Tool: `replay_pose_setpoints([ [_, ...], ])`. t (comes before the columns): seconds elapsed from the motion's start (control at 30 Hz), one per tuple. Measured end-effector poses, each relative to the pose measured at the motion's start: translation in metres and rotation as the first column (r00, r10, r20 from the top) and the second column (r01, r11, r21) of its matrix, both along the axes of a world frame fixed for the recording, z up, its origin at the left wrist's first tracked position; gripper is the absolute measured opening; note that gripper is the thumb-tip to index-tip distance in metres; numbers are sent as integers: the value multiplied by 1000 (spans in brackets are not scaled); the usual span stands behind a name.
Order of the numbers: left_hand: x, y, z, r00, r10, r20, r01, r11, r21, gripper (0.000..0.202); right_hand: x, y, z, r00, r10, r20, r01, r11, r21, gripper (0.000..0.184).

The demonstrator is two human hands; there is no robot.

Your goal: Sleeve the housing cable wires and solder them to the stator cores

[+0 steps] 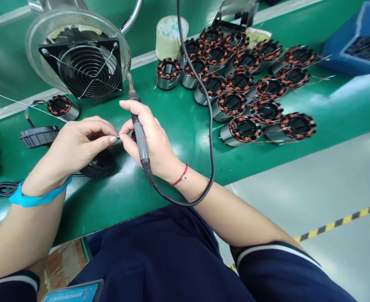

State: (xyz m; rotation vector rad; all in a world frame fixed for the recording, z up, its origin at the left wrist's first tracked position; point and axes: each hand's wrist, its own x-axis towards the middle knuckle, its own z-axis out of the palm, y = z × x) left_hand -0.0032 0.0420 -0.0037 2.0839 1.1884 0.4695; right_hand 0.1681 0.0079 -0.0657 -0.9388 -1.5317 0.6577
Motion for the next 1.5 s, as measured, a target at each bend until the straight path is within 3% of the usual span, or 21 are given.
replay_pose_setpoints([
  [0.1,0,2,-2,996,66,-58,-64,997,29,12,6,-1,1,997,-18,82,20,1000,-20,48],
  [0.3,1,8,-5,981,176,-80,-179,983,-36,12,12,-1,5,945,13,326,4,999,-51,51],
  [0.47,2,8,-5,978,198,-63,-201,978,-46,9,2,3,11,925,-58,376,111,987,-119,42],
  [0.6,4,5,-3,975,216,-61,-219,974,-58,8,-4,7,10,910,-101,401,168,977,-133,45],
  [0.77,6,3,-1,973,213,-90,-219,974,-52,8,9,-8,18,952,-101,288,144,981,-133,43],
  [0.9,6,3,-3,971,206,-121,-210,977,-22,8,22,-34,21,966,-173,193,175,985,4,29],
  [1.07,7,3,-4,969,204,-141,-205,979,7,11,24,-54,1,936,-337,101,323,937,135,14],
  [1.17,8,2,-2,969,196,-153,-197,980,7,11,22,-57,-10,943,-332,-4,328,930,166,14],
  [1.37,9,2,1,976,150,-156,-150,989,10,13,21,-57,-13,945,-322,-47,325,940,105,15],
  [1.5,10,1,0,970,200,-139,-204,979,-15,11,20,-58,-14,950,-312,-23,313,944,108,16],
])
